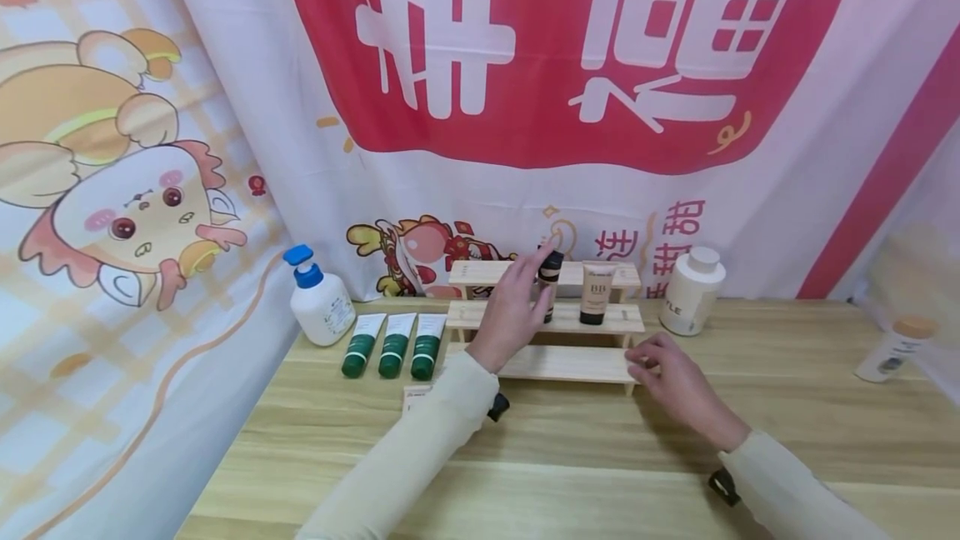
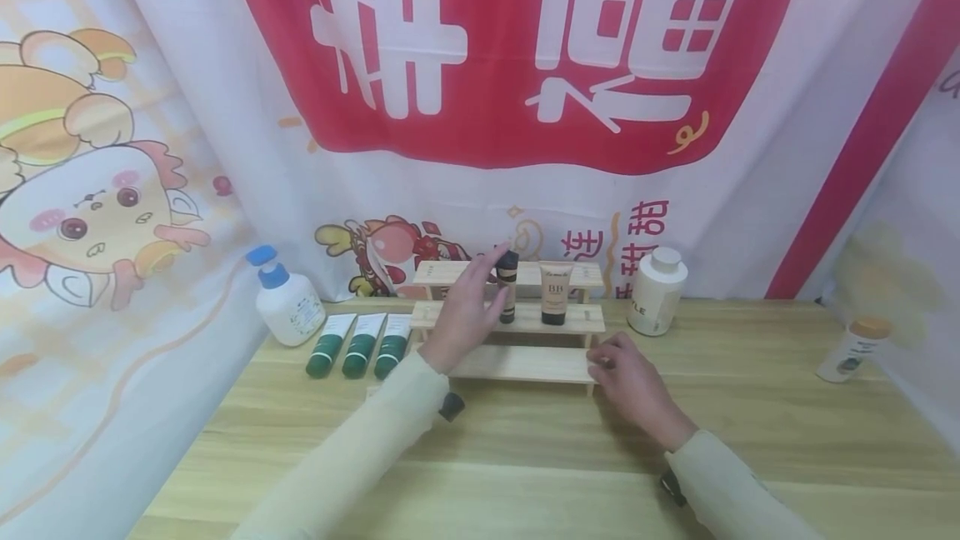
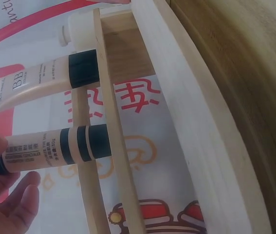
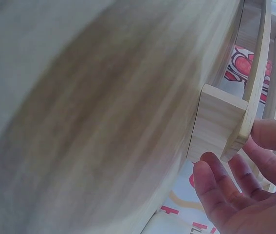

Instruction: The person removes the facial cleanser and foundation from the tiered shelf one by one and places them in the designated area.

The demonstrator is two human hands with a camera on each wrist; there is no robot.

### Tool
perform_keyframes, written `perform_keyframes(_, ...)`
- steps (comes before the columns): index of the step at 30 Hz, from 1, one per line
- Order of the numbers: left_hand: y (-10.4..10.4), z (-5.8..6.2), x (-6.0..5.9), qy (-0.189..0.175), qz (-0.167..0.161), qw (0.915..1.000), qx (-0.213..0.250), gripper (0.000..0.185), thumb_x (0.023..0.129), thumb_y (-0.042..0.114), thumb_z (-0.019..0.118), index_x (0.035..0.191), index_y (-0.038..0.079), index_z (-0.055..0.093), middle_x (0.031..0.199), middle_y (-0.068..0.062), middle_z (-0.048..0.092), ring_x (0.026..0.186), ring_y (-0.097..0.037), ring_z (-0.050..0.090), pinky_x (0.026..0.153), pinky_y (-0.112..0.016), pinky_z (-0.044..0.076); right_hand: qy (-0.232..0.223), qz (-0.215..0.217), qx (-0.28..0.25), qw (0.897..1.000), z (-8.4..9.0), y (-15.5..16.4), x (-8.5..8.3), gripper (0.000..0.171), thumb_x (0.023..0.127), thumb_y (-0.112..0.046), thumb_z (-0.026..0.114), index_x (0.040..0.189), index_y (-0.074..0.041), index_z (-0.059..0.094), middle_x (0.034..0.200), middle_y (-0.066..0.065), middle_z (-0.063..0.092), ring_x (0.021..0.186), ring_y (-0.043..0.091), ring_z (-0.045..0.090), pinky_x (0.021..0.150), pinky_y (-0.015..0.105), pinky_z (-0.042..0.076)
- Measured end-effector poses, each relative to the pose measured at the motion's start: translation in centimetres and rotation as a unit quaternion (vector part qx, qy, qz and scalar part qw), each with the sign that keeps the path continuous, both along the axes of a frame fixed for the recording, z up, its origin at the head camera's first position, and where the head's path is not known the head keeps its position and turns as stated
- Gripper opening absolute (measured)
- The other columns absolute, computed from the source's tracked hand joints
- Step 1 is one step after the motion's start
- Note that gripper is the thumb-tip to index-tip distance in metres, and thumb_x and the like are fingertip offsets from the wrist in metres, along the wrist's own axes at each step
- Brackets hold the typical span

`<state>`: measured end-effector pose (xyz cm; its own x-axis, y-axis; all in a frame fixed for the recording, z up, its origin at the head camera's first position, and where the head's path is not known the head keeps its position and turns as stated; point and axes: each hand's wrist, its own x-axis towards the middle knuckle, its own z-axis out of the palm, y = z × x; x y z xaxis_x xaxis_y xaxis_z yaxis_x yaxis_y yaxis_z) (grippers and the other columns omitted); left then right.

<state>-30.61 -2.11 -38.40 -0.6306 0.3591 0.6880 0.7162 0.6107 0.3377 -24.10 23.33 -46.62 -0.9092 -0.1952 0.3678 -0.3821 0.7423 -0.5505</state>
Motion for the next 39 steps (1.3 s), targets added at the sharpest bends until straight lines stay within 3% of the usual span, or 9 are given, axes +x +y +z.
perform_keyframes(6,0.2,-0.1,0.0,0.020,-0.015,0.9993,0.026,0.069,0.087,0.006,0.066,0.145,0.023,0.034,0.116,-0.006,0.051,0.101,-0.016,0.055,0.086,-0.028,0.047,-0.004,-0.003,0.004,1.000,0.1,0.0,0.1,0.015,0.083,-0.002,0.070,0.098,0.000,0.068,0.097,0.009,0.053,0.082,0.022,0.059,0.070,0.036,0.053)
perform_keyframes(12,-1.3,0.6,1.2,0.030,-0.029,0.9978,0.052,0.065,0.088,0.007,0.066,0.144,0.022,0.036,0.108,-0.006,0.053,0.084,-0.012,0.055,0.072,-0.022,0.049,-0.010,-0.005,0.000,1.000,0.2,-0.2,0.1,0.015,0.084,-0.003,0.069,0.099,0.000,0.068,0.098,0.008,0.053,0.083,0.022,0.058,0.071,0.037,0.053)
perform_keyframes(19,-6.5,1.7,4.2,-0.008,-0.013,0.9975,0.068,0.058,0.088,0.008,0.066,0.139,0.019,0.043,0.106,-0.004,0.055,0.081,-0.011,0.054,0.066,-0.027,0.051,0.001,-0.004,-0.004,1.000,0.4,-0.5,0.3,0.016,0.083,-0.001,0.070,0.098,0.001,0.068,0.096,0.010,0.053,0.082,0.024,0.059,0.070,0.038,0.053)
perform_keyframes(24,-11.1,1.6,6.0,-0.049,0.039,0.9973,0.038,0.059,0.087,0.008,0.067,0.141,0.017,0.042,0.104,-0.002,0.055,0.077,-0.008,0.052,0.059,-0.023,0.049,-0.010,-0.014,0.001,1.000,0.4,-0.4,0.3,0.016,0.083,-0.002,0.069,0.099,0.000,0.068,0.097,0.010,0.053,0.084,0.024,0.059,0.071,0.037,0.053)
perform_keyframes(27,-13.5,1.0,7.0,-0.093,0.077,0.9926,0.014,0.059,0.088,0.009,0.067,0.141,0.015,0.043,0.107,-0.001,0.056,0.076,-0.007,0.052,0.060,-0.022,0.048,-0.016,-0.012,0.001,1.000,0.5,-0.3,0.4,0.017,0.084,-0.003,0.069,0.100,0.000,0.067,0.098,0.010,0.053,0.085,0.025,0.059,0.070,0.036,0.053)
perform_keyframes(29,-14.8,0.6,7.5,-0.130,0.103,0.9862,-0.006,0.057,0.089,0.011,0.066,0.140,0.014,0.044,0.109,-0.002,0.056,0.076,-0.009,0.052,0.063,-0.025,0.048,-0.015,-0.011,0.002,1.000,0.5,-0.3,0.4,0.017,0.084,-0.003,0.069,0.100,0.000,0.068,0.099,0.010,0.053,0.085,0.025,0.059,0.070,0.036,0.053)
perform_keyframes(32,-16.6,-0.4,8.2,-0.205,0.130,0.9695,-0.033,0.053,0.090,0.013,0.065,0.139,0.012,0.045,0.117,-0.006,0.057,0.087,-0.014,0.055,0.073,-0.032,0.051,-0.011,-0.011,0.003,1.000,0.5,-0.3,0.4,0.017,0.084,-0.003,0.069,0.100,0.000,0.068,0.098,0.010,0.053,0.084,0.026,0.059,0.070,0.037,0.053)
perform_keyframes(36,-18.7,-1.9,8.7,-0.308,0.156,0.9359,-0.073,0.051,0.090,0.011,0.064,0.138,0.006,0.046,0.129,-0.015,0.053,0.107,-0.024,0.055,0.088,-0.044,0.048,-0.010,-0.013,0.006,1.000,0.5,-0.3,0.4,0.016,0.084,-0.003,0.069,0.100,0.000,0.068,0.098,0.010,0.053,0.084,0.025,0.059,0.070,0.037,0.053)
perform_keyframes(39,-19.8,-3.1,9.0,-0.361,0.163,0.9119,-0.106,0.050,0.090,0.010,0.063,0.137,0.003,0.047,0.132,-0.020,0.051,0.113,-0.031,0.053,0.091,-0.049,0.045,-0.013,-0.012,0.008,1.000,0.4,-0.3,0.4,0.016,0.084,-0.003,0.069,0.100,0.000,0.067,0.098,0.009,0.052,0.084,0.024,0.059,0.070,0.037,0.053)
